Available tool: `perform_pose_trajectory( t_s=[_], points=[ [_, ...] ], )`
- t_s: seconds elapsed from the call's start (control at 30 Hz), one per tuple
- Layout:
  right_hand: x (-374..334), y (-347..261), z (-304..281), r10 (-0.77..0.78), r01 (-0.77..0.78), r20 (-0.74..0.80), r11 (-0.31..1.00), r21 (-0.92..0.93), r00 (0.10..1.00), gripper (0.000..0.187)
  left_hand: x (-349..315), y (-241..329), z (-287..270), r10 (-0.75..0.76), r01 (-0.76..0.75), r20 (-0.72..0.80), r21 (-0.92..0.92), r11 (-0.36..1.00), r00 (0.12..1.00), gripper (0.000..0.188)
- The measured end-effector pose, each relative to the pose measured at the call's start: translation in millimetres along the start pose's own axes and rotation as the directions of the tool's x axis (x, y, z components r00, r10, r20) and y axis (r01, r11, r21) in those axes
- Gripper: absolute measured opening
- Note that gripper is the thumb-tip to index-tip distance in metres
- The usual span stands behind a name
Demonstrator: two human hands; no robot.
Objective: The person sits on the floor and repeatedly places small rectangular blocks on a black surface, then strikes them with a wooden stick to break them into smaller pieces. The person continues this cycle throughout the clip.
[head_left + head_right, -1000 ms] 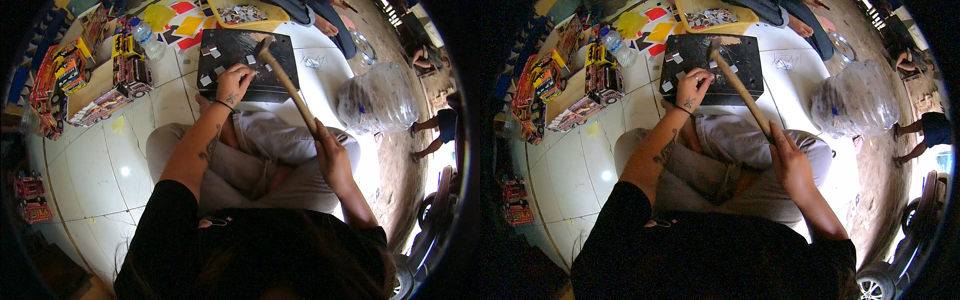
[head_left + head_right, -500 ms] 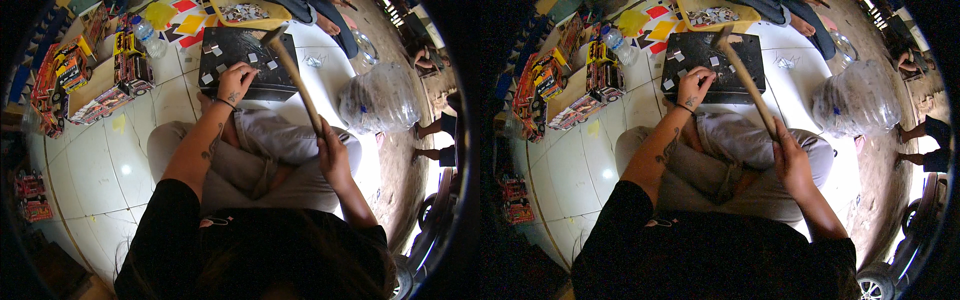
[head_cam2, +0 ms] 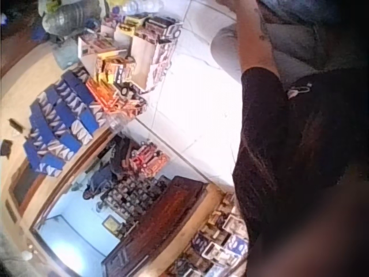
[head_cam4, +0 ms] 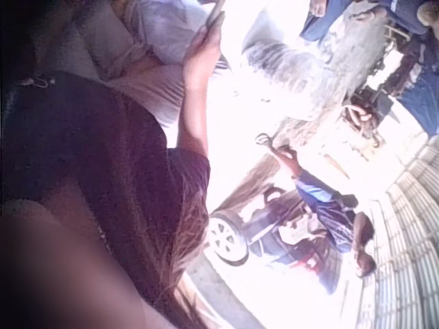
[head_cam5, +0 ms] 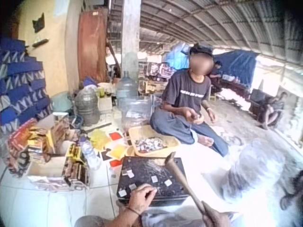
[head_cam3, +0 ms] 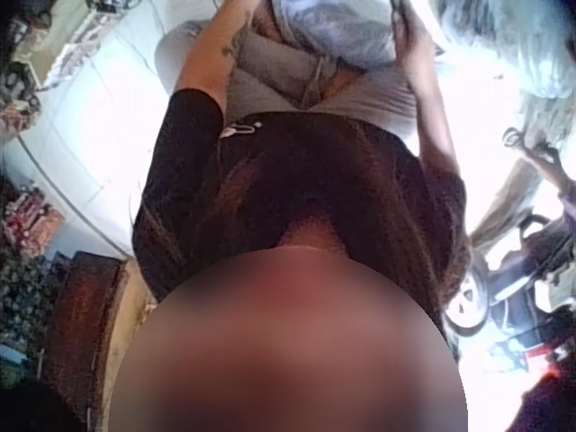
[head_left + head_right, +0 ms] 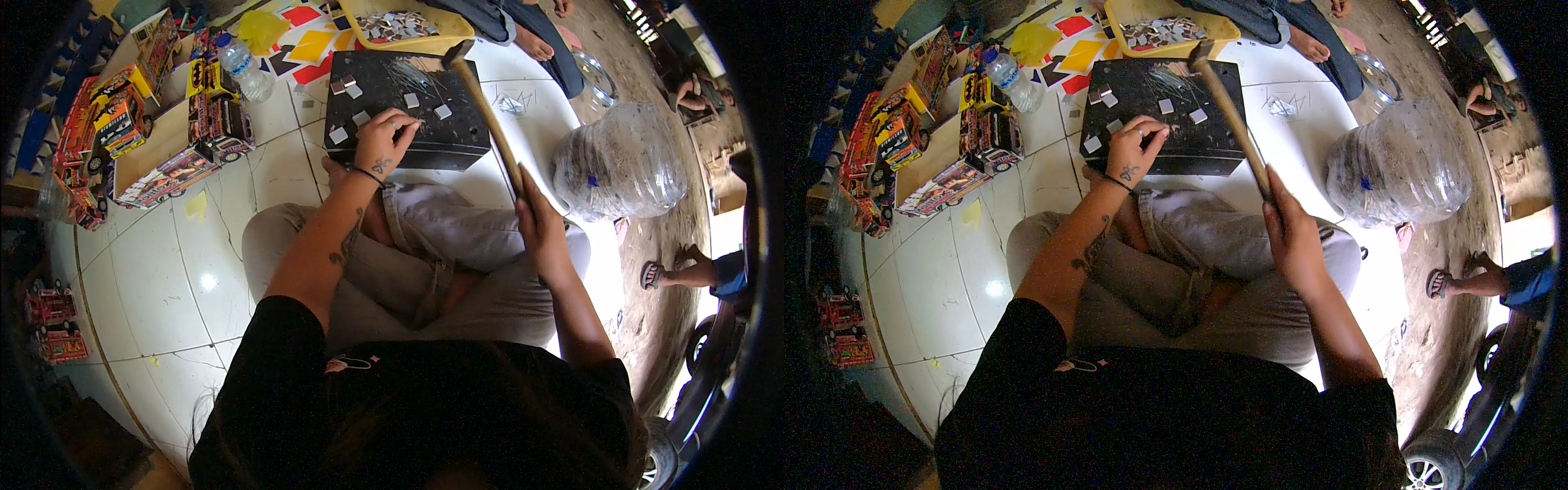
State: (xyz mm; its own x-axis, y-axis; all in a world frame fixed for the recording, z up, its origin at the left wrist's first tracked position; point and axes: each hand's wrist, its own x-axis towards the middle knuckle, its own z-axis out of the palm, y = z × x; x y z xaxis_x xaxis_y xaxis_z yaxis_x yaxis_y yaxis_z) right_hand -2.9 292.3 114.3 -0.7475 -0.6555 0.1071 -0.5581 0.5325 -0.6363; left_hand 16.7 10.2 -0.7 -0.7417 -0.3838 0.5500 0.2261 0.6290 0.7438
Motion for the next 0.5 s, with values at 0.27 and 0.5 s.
perform_pose_trajectory(
  t_s=[0.27,0.5],
  points=[
    [69.7,52.2,50.0,0.189,-0.213,-0.098,0.878,-0.429,0.977,0.056,17.7,10.3,-12.3,-0.203,0.203,0.040,0.000,0.979,0.978,0.015],
    [99.3,26.6,59.3,-0.216,0.097,-0.244,0.901,-0.424,0.945,0.063,150.3,-28.0,-37.7,-0.535,0.662,0.391,-0.492,0.566,0.749,0.037]
  ],
)
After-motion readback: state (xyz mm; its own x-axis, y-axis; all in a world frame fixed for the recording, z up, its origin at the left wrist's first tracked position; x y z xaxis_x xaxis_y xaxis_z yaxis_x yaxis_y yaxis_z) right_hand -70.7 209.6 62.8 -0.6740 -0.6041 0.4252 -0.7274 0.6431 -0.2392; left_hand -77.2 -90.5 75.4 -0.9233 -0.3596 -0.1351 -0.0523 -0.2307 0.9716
